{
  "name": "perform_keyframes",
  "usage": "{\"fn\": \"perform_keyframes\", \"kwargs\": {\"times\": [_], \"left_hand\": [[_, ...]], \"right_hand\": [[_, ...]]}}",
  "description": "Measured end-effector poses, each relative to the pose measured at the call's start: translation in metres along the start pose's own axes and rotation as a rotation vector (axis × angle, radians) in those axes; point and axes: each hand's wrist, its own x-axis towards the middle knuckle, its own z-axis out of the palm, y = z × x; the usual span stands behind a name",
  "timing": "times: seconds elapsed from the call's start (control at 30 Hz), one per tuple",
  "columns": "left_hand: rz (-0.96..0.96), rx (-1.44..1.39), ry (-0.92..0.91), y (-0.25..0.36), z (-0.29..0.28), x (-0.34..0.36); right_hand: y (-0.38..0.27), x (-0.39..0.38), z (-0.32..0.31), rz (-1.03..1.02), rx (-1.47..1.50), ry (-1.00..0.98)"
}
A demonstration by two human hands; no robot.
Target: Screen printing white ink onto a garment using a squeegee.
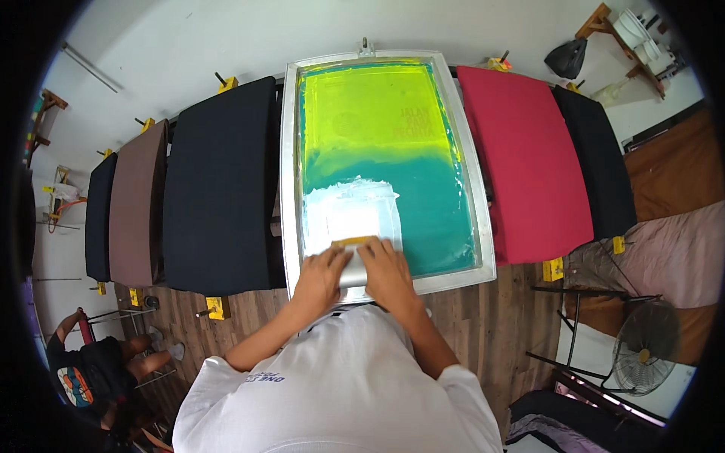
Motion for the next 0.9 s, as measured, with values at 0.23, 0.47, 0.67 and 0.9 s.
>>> {"fn": "perform_keyframes", "kwargs": {"times": [0.23,0.47,0.67,0.9], "left_hand": [[-0.012,-0.122,-0.113,0.004,-0.031,0.009],[0.017,-0.086,0.072,-0.043,-0.036,0.090],[-0.039,-0.043,0.035,-0.029,-0.022,0.067],[-0.067,-0.137,-0.034,-0.002,-0.009,0.018]], "right_hand": [[-0.010,0.007,-0.028,0.014,-0.080,-0.229],[0.022,0.105,-0.030,-0.013,-0.087,-0.145],[0.016,0.076,-0.017,-0.002,-0.064,-0.037],[0.001,0.015,-0.013,0.046,-0.027,-0.093]]}}
